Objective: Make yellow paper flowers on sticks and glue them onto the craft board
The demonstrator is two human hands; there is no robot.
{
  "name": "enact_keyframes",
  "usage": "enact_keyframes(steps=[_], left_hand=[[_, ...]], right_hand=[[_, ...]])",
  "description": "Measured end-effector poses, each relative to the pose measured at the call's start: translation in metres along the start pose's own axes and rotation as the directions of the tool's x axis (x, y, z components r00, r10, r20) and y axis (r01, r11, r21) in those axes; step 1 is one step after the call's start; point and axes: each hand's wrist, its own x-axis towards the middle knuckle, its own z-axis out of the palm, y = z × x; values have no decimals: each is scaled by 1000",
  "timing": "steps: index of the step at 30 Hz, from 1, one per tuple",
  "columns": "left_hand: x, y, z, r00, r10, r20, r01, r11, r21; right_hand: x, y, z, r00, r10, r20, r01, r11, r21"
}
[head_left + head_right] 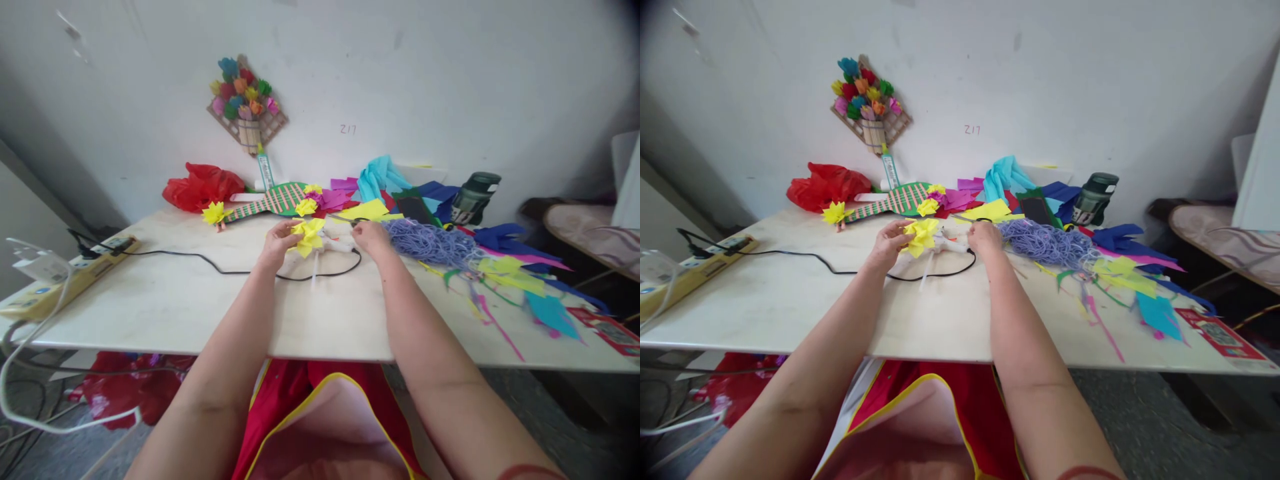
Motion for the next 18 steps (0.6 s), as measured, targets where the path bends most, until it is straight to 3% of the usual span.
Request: enact_keyframes(steps=[3, 6, 8, 12, 18], left_hand=[[1, -2, -1, 1000, -6, 3, 6, 1000, -5], [1, -3, -1, 1000, -1, 4, 1, 1000, 10], [1, -2, -1, 1000, 0, 3, 0, 1000, 14], [1, -1, -1, 1000, -5, -7, 5, 1000, 14], [1, -3, -3, 1000, -12, -11, 12, 1000, -1]], right_hand=[[3, 16, -8, 978, 207, 9, -206, 977, -61], [5, 27, -4, 947, 301, 113, -289, 951, -109], [7, 31, 2, 945, 299, 136, -285, 952, -113], [7, 34, 11, 980, 189, 60, -184, 979, -84], [3, 25, -7, 974, 227, 26, -224, 971, -87]])
